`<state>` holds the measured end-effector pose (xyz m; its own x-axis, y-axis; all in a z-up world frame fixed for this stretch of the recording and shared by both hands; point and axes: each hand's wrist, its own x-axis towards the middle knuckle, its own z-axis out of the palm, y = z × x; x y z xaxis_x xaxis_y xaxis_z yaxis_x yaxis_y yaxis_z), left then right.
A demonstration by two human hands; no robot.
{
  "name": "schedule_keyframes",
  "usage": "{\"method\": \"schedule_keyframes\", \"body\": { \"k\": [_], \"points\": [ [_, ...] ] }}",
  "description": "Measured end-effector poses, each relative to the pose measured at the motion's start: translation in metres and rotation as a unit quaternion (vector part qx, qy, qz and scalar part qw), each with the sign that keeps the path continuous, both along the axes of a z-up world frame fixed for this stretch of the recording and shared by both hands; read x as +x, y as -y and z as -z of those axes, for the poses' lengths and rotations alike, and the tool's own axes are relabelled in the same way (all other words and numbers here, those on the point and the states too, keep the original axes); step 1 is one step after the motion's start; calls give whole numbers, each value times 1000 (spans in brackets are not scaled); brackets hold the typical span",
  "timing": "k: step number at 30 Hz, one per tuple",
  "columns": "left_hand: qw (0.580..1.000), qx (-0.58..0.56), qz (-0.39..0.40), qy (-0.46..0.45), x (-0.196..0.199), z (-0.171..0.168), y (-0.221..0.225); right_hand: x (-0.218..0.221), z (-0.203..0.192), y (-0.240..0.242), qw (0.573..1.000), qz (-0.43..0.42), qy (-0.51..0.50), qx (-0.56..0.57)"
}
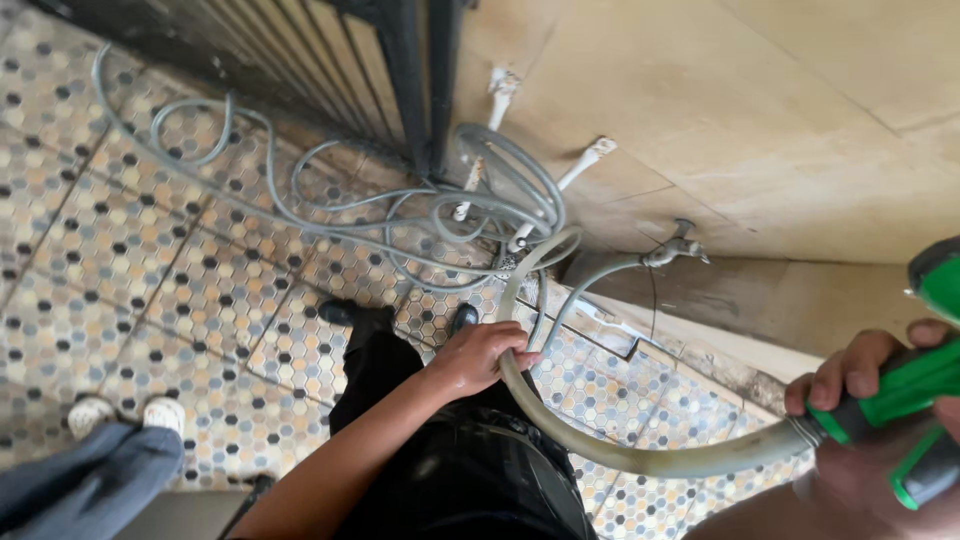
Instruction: The person washes a motorcycle using a hose and sponge to clean the front panel, seat, and handlebars.
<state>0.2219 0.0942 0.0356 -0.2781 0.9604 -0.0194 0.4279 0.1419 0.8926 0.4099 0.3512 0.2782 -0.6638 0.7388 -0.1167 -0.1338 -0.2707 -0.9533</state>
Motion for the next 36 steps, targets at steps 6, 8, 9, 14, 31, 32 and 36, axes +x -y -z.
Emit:
{"method": "schedule_keyframes", "body": {
  "k": [6, 8, 9, 14, 31, 32, 36],
  "points": [
    [986, 9, -148, -78, -9, 33, 73, -98, 18, 42, 991, -116, -25, -67],
    [975, 1, -211, -71, -11, 24, 114, -132, 33, 67, 982, -176, -24, -67],
    [964, -2, -260, -62, -13, 20, 134, -151, 40, 80, 972, -223, -23, -64],
    [843, -272, -462, -55, -17, 54, 231, -239, 78, 157, 918, -370, -61, -126],
    [537, -290, -791, -34, -147, -69, 430, -494, 37, 407, 687, -699, -170, -101],
    [565, -295, -769, -48, -155, -45, 438, -507, 35, 417, 677, -712, -171, -75],
    [609, -263, -742, -93, -177, 10, 446, -549, 39, 451, 654, -739, -164, 9]
  ]
}}
